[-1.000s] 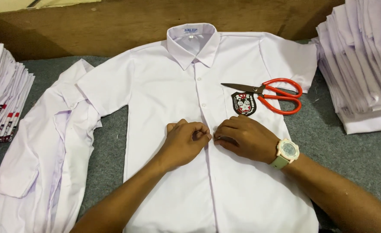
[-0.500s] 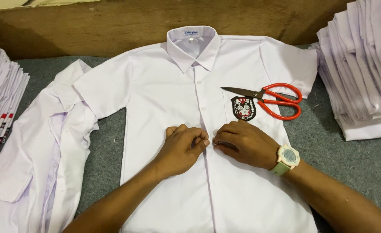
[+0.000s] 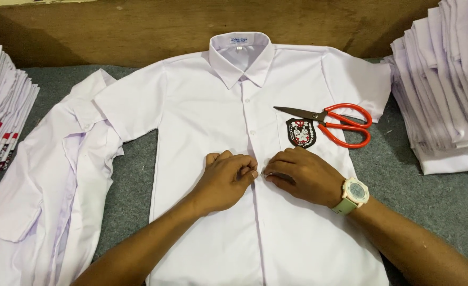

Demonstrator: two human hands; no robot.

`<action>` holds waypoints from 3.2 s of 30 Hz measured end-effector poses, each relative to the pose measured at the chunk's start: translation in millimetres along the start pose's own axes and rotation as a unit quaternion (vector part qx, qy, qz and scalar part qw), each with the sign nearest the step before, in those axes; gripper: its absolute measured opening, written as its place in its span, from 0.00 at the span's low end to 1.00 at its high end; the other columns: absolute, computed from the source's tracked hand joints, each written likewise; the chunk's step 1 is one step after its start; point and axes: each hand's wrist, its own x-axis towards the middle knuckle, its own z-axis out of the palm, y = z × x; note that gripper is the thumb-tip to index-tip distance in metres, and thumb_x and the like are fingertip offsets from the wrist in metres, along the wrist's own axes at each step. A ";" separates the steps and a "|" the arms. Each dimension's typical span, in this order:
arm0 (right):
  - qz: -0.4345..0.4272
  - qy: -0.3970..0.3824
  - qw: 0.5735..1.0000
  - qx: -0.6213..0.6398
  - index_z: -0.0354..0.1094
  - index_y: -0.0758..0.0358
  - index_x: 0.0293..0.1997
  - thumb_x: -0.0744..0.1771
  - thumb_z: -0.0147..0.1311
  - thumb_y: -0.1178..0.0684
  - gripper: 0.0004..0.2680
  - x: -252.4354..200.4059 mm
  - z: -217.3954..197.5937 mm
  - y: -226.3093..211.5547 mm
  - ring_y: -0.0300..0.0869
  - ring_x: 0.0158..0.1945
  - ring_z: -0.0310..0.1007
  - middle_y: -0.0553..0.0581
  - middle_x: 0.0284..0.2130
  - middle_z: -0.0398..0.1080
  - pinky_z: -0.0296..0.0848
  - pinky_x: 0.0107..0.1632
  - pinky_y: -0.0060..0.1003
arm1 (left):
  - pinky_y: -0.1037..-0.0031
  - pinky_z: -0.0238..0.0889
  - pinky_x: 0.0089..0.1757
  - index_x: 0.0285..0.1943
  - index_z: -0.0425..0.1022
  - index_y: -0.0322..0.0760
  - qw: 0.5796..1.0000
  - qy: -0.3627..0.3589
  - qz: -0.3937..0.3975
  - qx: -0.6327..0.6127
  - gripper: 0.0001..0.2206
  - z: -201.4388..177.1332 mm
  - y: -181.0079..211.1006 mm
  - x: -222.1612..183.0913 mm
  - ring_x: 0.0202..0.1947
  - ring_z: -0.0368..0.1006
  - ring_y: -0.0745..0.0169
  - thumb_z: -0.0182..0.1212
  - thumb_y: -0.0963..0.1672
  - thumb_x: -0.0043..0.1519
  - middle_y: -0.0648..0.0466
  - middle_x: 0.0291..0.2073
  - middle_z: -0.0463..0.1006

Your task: Trimming loose threads, buttoning, and folding a white shirt

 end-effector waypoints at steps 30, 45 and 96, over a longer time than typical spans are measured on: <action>-0.139 -0.040 0.962 -0.232 0.68 0.58 0.45 0.68 0.49 0.59 0.04 -7.3 2.8 -15.0 0.47 0.42 0.68 0.54 0.37 0.67 0.67 0.48 0.43 | 0.58 0.55 0.54 0.51 0.77 0.46 0.967 0.044 0.158 0.194 0.08 3.8 -9.4 -6.1 0.49 0.72 0.54 0.55 0.45 0.68 0.52 0.45 0.76; -0.122 0.008 0.981 -0.151 0.67 0.59 0.45 0.68 0.52 0.57 0.04 -10.6 13.8 -1.5 0.49 0.40 0.72 0.57 0.38 0.71 0.71 0.44 0.43 | 0.58 0.60 0.51 0.47 0.78 0.44 0.962 0.095 0.174 0.187 0.06 9.6 -10.1 -7.3 0.45 0.74 0.54 0.60 0.43 0.63 0.55 0.39 0.77; 0.276 -0.004 0.913 0.300 0.74 0.60 0.47 0.69 0.48 0.51 0.09 1.4 -10.3 -17.0 0.34 0.38 0.81 0.51 0.31 0.82 0.78 0.47 0.28 | 0.57 0.62 0.39 0.79 0.55 0.39 0.912 -0.091 0.372 0.150 0.34 26.5 30.7 -54.1 0.31 0.69 0.44 0.45 0.57 0.67 0.50 0.27 0.76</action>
